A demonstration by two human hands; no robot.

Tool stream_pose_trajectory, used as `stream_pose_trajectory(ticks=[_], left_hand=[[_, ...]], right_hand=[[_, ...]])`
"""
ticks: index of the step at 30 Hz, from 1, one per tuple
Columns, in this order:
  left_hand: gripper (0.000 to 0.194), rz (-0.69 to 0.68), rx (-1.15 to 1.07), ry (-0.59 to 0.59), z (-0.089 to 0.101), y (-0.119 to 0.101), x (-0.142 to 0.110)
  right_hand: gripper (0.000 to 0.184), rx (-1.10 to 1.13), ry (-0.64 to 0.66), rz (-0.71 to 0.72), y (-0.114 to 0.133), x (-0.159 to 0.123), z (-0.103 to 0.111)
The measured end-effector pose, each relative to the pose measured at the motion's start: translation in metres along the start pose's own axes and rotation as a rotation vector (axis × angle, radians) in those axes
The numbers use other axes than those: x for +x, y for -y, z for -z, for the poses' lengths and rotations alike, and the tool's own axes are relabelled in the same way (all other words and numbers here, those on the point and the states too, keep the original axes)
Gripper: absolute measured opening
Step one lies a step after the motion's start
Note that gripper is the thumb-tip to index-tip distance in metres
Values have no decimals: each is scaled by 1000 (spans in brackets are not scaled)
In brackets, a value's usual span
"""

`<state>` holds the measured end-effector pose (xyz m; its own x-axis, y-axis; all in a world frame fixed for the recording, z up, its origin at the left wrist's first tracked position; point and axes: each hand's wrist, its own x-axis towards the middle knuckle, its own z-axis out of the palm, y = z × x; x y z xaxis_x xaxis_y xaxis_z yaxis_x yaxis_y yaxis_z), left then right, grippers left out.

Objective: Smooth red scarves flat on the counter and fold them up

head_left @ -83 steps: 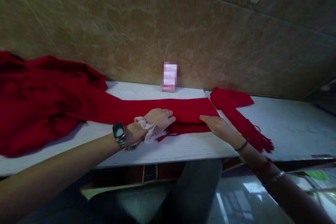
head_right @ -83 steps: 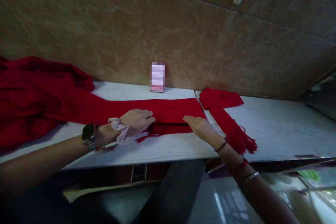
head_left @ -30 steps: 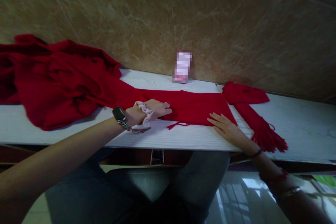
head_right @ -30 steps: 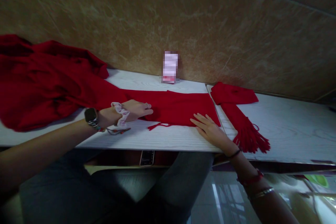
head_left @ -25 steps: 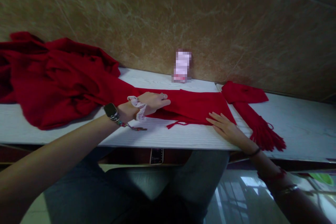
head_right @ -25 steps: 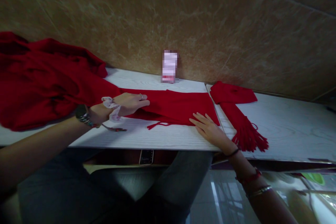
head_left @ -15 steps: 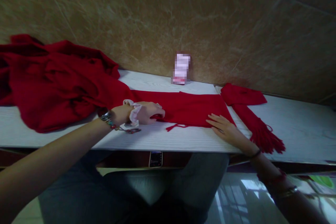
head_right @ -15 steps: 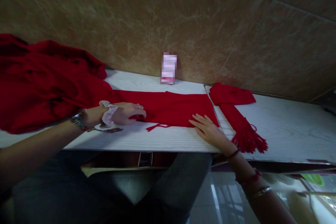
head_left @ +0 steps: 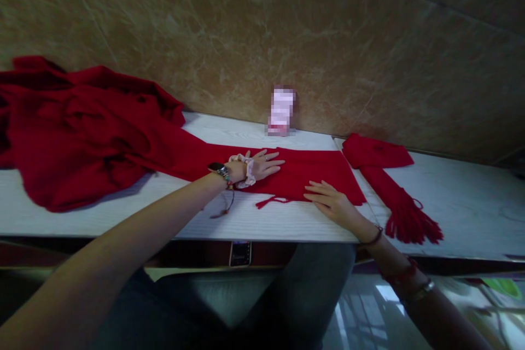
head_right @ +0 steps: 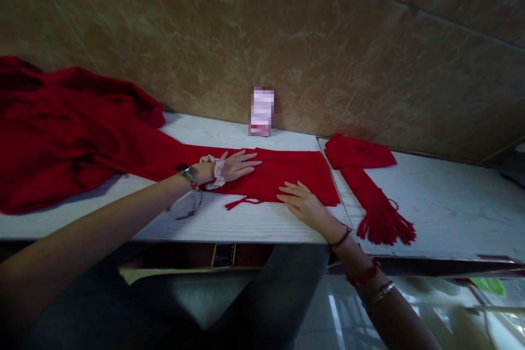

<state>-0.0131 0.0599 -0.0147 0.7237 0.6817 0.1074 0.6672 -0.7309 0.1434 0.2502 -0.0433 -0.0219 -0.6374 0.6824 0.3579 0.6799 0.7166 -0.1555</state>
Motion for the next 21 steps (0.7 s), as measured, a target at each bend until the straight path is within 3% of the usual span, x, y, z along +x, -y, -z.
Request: stream_pose_trajectory(ticks=[3, 7, 13, 17, 21], left_hand=[[35, 102, 36, -32, 4, 12, 5], [37, 208, 61, -57, 18, 16, 29], [29, 236, -55, -7, 19, 12, 53], [31, 241, -30, -14, 13, 13, 56], [35, 231, 48, -58, 21, 13, 57]], right_hand=[[30, 27, -22, -1, 0, -1, 1], [28, 47, -48, -30, 2, 2, 0], [23, -32, -69, -135, 12, 13, -5], [22, -57, -91, -156, 16, 18, -8], [22, 24, -76, -179, 16, 17, -6]])
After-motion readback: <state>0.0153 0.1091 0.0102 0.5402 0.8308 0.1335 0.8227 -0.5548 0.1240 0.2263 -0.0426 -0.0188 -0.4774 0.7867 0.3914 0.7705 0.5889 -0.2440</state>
